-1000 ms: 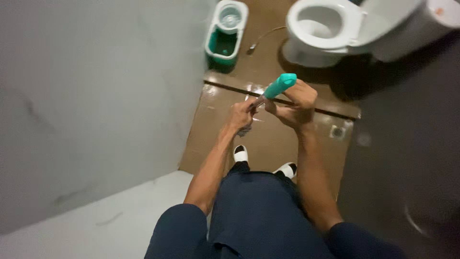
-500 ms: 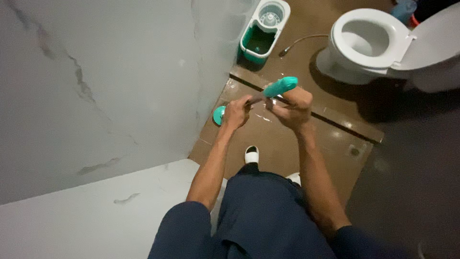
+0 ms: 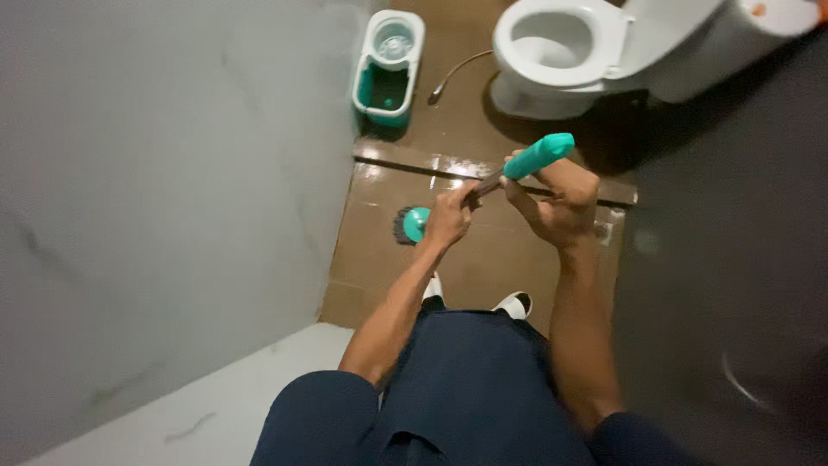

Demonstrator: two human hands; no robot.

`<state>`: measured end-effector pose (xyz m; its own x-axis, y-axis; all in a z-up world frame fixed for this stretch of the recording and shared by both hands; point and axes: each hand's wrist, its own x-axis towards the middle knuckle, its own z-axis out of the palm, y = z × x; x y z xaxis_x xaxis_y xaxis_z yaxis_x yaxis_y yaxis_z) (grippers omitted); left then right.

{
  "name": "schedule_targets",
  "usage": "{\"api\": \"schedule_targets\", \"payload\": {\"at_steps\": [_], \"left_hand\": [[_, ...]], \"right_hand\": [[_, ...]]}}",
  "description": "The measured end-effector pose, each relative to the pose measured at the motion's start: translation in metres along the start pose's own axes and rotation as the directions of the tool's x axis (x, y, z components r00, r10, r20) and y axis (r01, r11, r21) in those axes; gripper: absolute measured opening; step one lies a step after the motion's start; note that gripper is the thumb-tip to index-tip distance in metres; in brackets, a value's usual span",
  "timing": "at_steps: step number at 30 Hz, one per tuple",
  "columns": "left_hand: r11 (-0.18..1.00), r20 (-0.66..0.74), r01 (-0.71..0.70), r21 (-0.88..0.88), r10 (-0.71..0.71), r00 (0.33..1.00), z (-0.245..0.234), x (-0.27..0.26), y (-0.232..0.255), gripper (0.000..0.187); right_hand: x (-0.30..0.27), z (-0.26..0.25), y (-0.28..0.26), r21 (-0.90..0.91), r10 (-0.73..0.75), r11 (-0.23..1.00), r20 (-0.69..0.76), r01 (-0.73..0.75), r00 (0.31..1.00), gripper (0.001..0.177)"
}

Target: The person assembles a toilet brush by screwing together the multi-part metal handle and attaching the brush head.

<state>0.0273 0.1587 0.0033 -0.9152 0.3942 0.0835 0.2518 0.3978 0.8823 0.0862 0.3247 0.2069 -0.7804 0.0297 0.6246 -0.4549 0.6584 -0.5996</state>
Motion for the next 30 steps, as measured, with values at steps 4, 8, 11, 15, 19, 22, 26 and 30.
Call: {"api": "schedule_targets", "payload": {"at_steps": [4,8,11,15,19,22,26,30], "left_hand": [[0.983,0.014,-0.147,-0.106,0.149,0.989,0.060,0.012,0.040,0.048],[0.982,0.192,-0.055,-0.180,0.090,0.977,0.132,0.030,0.080,0.049],[0.950,0.217,-0.171,-0.261,0.230,0.949,0.202,0.041,0.103,0.051],[0.914,0.328,-0.246,-0.323,0.352,0.877,0.267,0.047,0.139,0.037],[0.948,0.480,-0.137,-0.286,0.265,0.836,0.320,0.046,0.184,0.028],[0.934,0.667,0.191,-0.301,0.063,0.742,0.329,0.049,0.201,0.016],[0.948,0.668,-0.071,-0.309,0.270,0.694,0.353,0.073,0.197,0.020],[0.860,0.637,-0.295,-0.417,0.508,0.581,0.366,0.094,0.171,0.028]], "right_hand": [[-0.008,-0.057,0.022,-0.102,-0.026,0.994,-0.025,0.023,0.999,0.024],[-0.028,-0.113,0.054,-0.290,0.089,0.951,-0.065,-0.104,0.994,0.023],[-0.057,-0.162,0.071,-0.422,0.116,0.891,-0.145,-0.167,0.983,0.022],[-0.093,-0.212,0.075,-0.452,0.174,0.839,-0.306,-0.304,0.936,0.019],[-0.139,-0.245,0.105,-0.324,0.254,0.814,-0.548,-0.482,0.797,0.025],[-0.155,-0.256,0.119,-0.302,0.072,0.905,-0.586,-0.300,0.807,0.043],[-0.154,-0.248,0.110,-0.332,0.270,0.751,-0.635,-0.571,0.724,0.027],[-0.145,-0.229,0.103,-0.108,0.423,0.709,-0.725,-0.696,0.543,0.028]]}}
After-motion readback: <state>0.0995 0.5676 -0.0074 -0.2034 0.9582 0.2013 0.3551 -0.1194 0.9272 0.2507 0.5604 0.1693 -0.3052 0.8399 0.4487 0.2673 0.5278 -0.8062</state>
